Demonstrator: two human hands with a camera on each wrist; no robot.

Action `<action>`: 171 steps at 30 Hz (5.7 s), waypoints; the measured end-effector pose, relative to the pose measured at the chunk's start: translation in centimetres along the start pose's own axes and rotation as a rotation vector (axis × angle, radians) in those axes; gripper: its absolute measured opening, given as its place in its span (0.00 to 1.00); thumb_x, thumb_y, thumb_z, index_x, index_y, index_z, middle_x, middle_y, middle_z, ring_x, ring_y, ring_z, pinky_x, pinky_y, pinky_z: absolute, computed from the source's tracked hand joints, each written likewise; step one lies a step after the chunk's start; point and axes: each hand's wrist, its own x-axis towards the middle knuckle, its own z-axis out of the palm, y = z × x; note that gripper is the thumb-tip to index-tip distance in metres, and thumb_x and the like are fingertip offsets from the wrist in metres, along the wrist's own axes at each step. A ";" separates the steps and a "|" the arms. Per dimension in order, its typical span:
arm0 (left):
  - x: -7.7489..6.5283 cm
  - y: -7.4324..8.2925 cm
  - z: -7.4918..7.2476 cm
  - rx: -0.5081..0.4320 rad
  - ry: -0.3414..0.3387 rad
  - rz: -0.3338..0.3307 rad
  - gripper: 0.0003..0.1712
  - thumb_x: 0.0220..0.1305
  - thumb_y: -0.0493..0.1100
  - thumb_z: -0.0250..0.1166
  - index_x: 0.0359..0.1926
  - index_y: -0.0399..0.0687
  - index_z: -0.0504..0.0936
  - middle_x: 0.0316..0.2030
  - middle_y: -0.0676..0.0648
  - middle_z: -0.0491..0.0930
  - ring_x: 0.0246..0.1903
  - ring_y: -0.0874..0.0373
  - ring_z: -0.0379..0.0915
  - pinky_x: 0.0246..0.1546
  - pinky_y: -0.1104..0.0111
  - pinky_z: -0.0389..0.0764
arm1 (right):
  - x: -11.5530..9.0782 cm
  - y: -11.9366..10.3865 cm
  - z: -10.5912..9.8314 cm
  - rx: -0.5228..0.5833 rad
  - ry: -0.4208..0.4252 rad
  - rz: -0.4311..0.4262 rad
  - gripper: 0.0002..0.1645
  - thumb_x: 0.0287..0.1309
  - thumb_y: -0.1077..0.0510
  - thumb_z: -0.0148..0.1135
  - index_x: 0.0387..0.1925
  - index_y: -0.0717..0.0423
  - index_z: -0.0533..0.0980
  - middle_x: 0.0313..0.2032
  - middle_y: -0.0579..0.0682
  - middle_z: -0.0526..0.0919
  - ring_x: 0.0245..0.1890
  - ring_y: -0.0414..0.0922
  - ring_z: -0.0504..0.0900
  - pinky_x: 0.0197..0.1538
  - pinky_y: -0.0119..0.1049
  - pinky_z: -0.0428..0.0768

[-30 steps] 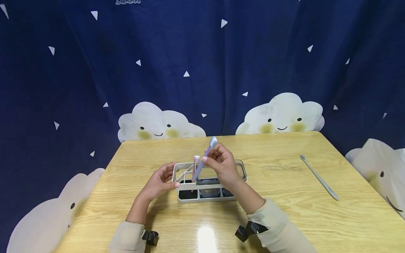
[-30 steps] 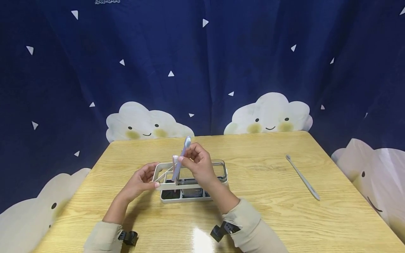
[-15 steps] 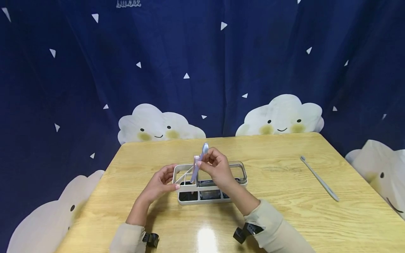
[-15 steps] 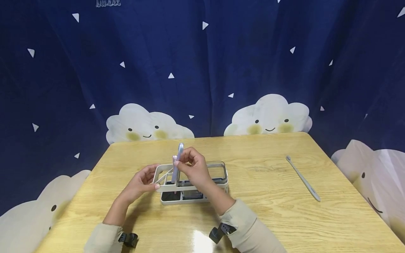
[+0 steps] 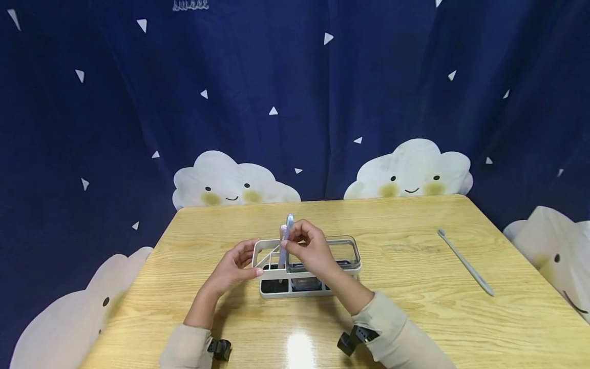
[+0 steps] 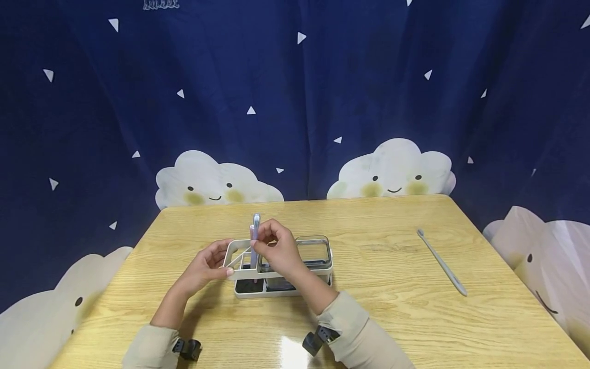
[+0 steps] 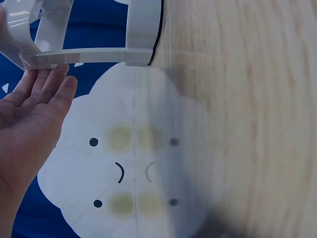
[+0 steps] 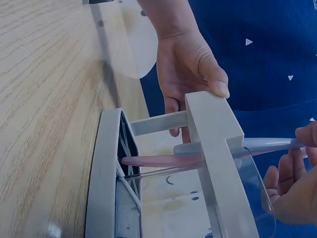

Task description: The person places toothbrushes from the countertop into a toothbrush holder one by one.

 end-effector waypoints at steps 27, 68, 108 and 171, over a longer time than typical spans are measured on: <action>-0.1 -0.2 -0.1 0.017 0.012 -0.014 0.40 0.47 0.29 0.70 0.62 0.31 0.63 0.55 0.28 0.67 0.56 0.35 0.62 0.59 0.61 0.63 | 0.3 -0.4 0.1 -0.324 -0.213 0.049 0.08 0.45 0.77 0.59 0.29 0.68 0.72 0.26 0.54 0.75 0.27 0.46 0.72 0.29 0.32 0.72; 0.0 -0.5 -0.1 0.003 0.008 0.013 0.40 0.47 0.28 0.70 0.62 0.30 0.63 0.54 0.26 0.67 0.56 0.32 0.61 0.56 0.71 0.66 | 0.5 -0.1 -4.8 -0.181 -0.333 0.167 0.12 0.54 0.68 0.62 0.41 0.70 0.74 0.35 0.59 0.78 0.32 0.48 0.74 0.32 0.31 0.74; 0.1 -0.5 -0.2 -0.006 0.011 -0.002 0.40 0.47 0.27 0.69 0.62 0.30 0.62 0.55 0.25 0.65 0.56 0.32 0.60 0.55 0.72 0.66 | -0.3 -1.1 -13.3 -0.173 -0.458 0.104 0.21 0.53 0.66 0.64 0.50 0.67 0.73 0.50 0.61 0.74 0.47 0.64 0.73 0.45 0.43 0.78; -0.1 -0.3 0.1 0.027 0.043 0.005 0.39 0.47 0.27 0.69 0.62 0.30 0.63 0.54 0.26 0.67 0.55 0.33 0.62 0.54 0.70 0.68 | -5.5 -0.5 -29.9 -0.026 -0.397 0.129 0.23 0.62 0.76 0.45 0.59 0.74 0.61 0.54 0.57 0.73 0.51 0.48 0.76 0.47 0.39 0.78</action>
